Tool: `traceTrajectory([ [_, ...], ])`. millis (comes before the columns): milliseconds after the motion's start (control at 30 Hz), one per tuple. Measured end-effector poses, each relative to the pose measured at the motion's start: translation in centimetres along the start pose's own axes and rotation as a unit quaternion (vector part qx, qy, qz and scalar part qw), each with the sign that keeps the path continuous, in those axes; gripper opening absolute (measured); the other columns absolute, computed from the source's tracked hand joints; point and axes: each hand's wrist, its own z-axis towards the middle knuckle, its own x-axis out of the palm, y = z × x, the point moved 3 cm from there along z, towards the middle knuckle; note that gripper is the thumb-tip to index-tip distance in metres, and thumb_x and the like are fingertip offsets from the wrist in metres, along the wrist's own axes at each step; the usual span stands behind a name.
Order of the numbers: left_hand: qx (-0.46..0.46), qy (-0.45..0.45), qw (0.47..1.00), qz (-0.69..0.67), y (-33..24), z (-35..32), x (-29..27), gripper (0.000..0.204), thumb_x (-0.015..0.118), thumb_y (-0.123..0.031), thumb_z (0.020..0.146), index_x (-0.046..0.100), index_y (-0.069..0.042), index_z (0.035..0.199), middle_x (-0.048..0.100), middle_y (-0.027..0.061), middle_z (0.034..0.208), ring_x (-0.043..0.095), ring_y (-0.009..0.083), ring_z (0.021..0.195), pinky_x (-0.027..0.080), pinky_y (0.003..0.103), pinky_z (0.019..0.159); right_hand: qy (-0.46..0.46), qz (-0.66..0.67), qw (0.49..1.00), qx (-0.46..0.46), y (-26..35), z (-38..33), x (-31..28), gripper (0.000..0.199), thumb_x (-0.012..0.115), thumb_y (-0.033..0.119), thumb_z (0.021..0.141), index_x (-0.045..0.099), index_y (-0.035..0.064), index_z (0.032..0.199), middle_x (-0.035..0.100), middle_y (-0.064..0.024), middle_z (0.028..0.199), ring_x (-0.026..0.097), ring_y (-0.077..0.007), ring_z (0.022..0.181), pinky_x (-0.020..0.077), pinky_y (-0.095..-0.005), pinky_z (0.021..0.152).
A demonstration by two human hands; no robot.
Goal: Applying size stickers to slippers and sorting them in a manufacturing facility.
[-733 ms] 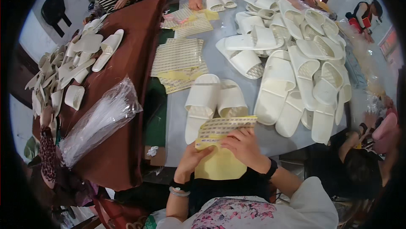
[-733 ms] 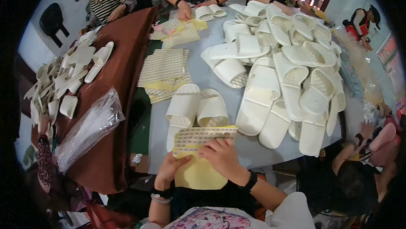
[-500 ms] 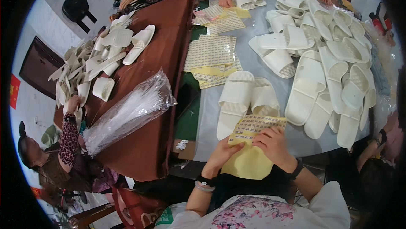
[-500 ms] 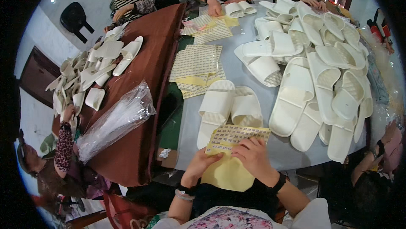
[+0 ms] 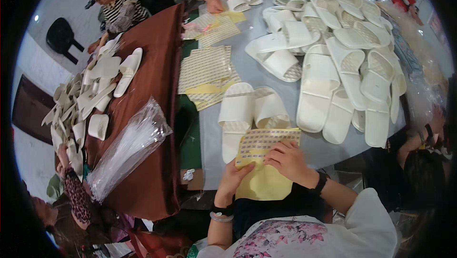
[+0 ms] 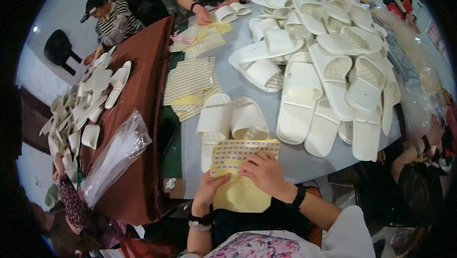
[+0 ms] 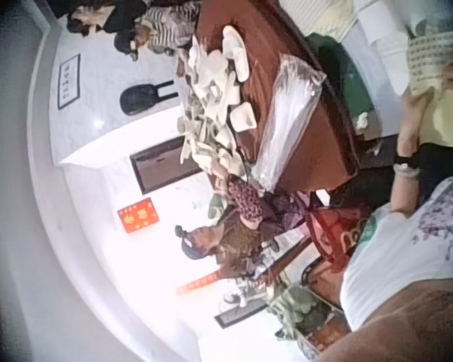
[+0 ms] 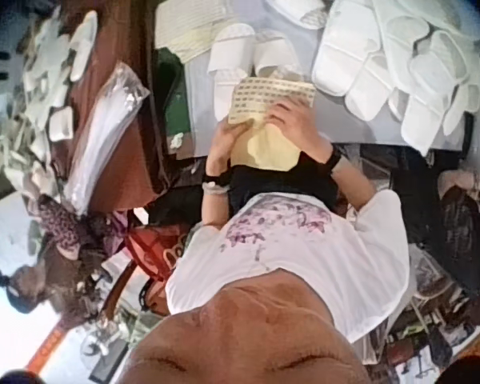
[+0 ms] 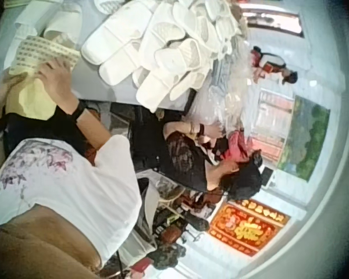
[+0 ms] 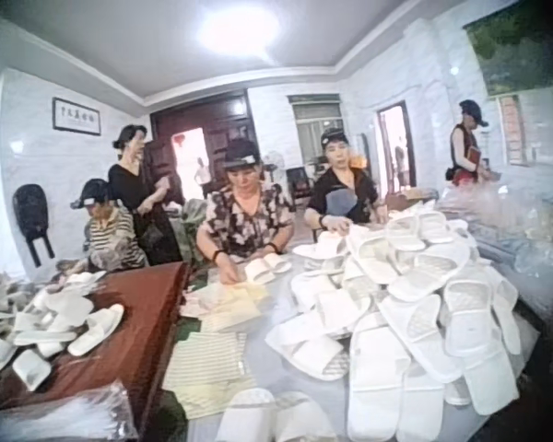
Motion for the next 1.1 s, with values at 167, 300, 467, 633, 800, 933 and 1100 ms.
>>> traceTrajectory([
  [167, -0.026, -0.013, 0.999, -0.014, -0.6, -0.3, 0.3, 0.028, 0.062, -0.004, 0.084, 0.055, 0.001, 0.110, 0.063, 0.0069, 0.101, 0.060, 0.0121, 0.085, 0.049, 0.025, 0.074, -0.027, 0.002, 1.000, -0.003, -0.1, -0.2, 0.2, 0.011, 0.071, 0.022, 0.069, 0.065, 0.0163, 0.077, 0.057, 0.0037, 0.079, 0.053, -0.0164, 0.075, 0.0369, -0.0309, 0.068],
  [300, -0.020, -0.026, 0.999, -0.012, -0.9, -0.6, 0.6, 0.029, 0.063, -0.004, 0.083, 0.055, 0.002, 0.110, 0.064, 0.0073, 0.100, 0.061, 0.0121, 0.085, 0.049, 0.024, 0.073, -0.025, 0.003, 0.999, -0.020, -0.3, -0.2, 0.3, 0.012, 0.071, 0.022, 0.068, 0.064, 0.0163, 0.077, 0.056, 0.0040, 0.079, 0.053, -0.0160, 0.075, 0.0367, -0.0307, 0.068],
  [467, -0.009, -0.019, 1.000, -0.009, -0.2, -0.3, 0.1, 0.028, 0.063, -0.005, 0.084, 0.055, 0.002, 0.110, 0.064, 0.0075, 0.100, 0.061, 0.0120, 0.085, 0.049, 0.024, 0.073, -0.032, 0.005, 0.999, -0.004, -0.2, -0.3, 0.2, 0.012, 0.071, 0.022, 0.069, 0.063, 0.0151, 0.076, 0.056, 0.0037, 0.079, 0.053, -0.0163, 0.075, 0.0364, -0.0308, 0.068],
  [633, -0.013, -0.025, 1.000, 0.003, -0.9, -0.5, 0.4, 0.027, 0.062, -0.006, 0.084, 0.056, 0.002, 0.109, 0.064, 0.0083, 0.099, 0.061, 0.0133, 0.084, 0.049, 0.025, 0.072, -0.027, 0.018, 0.999, 0.002, -0.1, -0.1, 0.1, 0.011, 0.070, 0.021, 0.070, 0.062, 0.0146, 0.075, 0.056, 0.0027, 0.079, 0.053, -0.0168, 0.076, 0.0357, -0.0311, 0.069],
  [800, -0.017, -0.037, 0.998, 0.045, -1.0, -0.7, 0.4, 0.028, 0.063, -0.007, 0.084, 0.056, 0.002, 0.109, 0.064, 0.0070, 0.099, 0.061, 0.0121, 0.085, 0.048, 0.024, 0.074, -0.022, 0.025, 0.999, -0.005, 0.2, -0.1, -1.0, 0.013, 0.069, 0.019, 0.071, 0.060, 0.0127, 0.078, 0.056, 0.0020, 0.079, 0.053, -0.0174, 0.077, 0.0361, -0.0321, 0.071],
  [933, -0.001, -0.051, 0.999, 0.004, -0.7, -1.4, -0.5, 0.027, 0.061, -0.008, 0.084, 0.056, 0.002, 0.110, 0.064, 0.0068, 0.101, 0.061, 0.0139, 0.086, 0.048, 0.025, 0.075, -0.073, 0.056, 0.995, 0.027, 0.5, 0.5, -4.9, 0.014, 0.070, 0.014, 0.071, 0.058, 0.0111, 0.077, 0.057, -0.0008, 0.081, 0.053, -0.0205, 0.076, 0.0362, -0.0329, 0.072],
  [1100, 0.172, -0.090, 0.964, -0.181, 1.5, -2.8, -6.1, 0.037, 0.058, -0.010, 0.085, 0.049, 0.001, 0.119, 0.060, 0.0093, 0.105, 0.061, 0.0204, 0.086, 0.049, 0.030, 0.075, -0.004, 0.070, 0.989, 0.132, -3.1, 1.4, -8.8, 0.012, 0.066, 0.013, 0.075, 0.055, 0.0102, 0.081, 0.056, -0.0026, 0.083, 0.053, -0.0260, 0.081, 0.0355, -0.0364, 0.073],
])
